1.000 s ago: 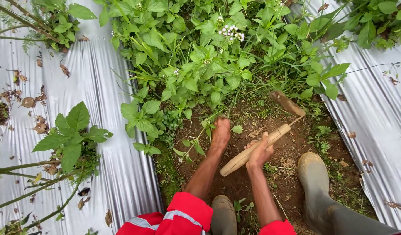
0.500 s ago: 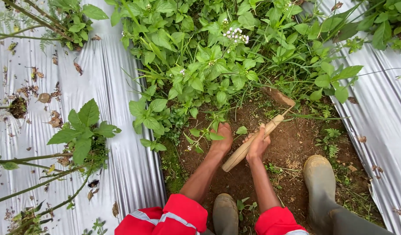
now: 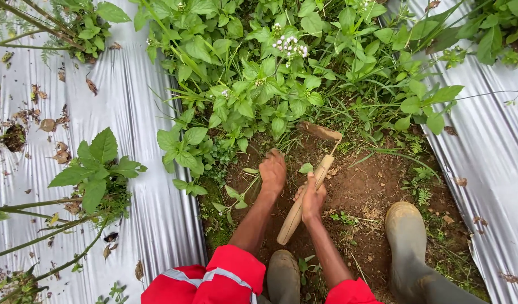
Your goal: Weeding and loosening soil around plants in a garden bed using a hand hoe and hands
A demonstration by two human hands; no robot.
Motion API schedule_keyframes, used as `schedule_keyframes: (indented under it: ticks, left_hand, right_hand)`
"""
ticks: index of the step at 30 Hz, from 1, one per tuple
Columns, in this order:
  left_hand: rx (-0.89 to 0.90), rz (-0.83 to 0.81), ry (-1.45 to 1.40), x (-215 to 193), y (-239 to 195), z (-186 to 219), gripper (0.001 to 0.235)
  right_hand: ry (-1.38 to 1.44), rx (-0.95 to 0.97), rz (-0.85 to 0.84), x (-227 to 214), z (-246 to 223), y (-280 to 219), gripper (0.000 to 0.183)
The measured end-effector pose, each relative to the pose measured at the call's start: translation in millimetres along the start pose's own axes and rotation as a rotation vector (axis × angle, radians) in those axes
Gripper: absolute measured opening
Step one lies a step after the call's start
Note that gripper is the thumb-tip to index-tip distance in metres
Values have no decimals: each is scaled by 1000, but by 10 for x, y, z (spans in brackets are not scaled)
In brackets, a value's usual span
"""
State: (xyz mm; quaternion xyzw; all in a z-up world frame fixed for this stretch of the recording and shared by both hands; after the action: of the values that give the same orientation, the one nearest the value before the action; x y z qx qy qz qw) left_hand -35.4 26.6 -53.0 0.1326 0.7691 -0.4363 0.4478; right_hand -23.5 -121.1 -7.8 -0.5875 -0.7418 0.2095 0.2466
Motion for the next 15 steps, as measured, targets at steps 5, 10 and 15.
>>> schedule_keyframes:
  ticks: [5,10,15]
  left_hand:
    - [-9,376,-639,626,211,-127,40]
    - [-101,134,-685,984,365,-81,56]
    - [-66,109,-750,648,-68,-189,51]
  right_hand:
    - [165,-191,54,47,-40,497,39]
    - [-133,127,-124,156,493,257,42]
    - [-8,-90,-32,98,-79,292,33]
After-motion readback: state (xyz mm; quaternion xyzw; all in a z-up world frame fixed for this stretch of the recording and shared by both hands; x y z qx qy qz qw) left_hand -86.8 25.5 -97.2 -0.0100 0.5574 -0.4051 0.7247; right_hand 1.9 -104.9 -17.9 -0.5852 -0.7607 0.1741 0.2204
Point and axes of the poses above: each hand's wrist, its own y-axis towards the middle knuckle, its own x-axis out of the palm, z = x × y, the point moved 3 cm from there along y, towards the middle knuckle, and after that the axes turned 8 degrees about y, right-handed, at the moved point
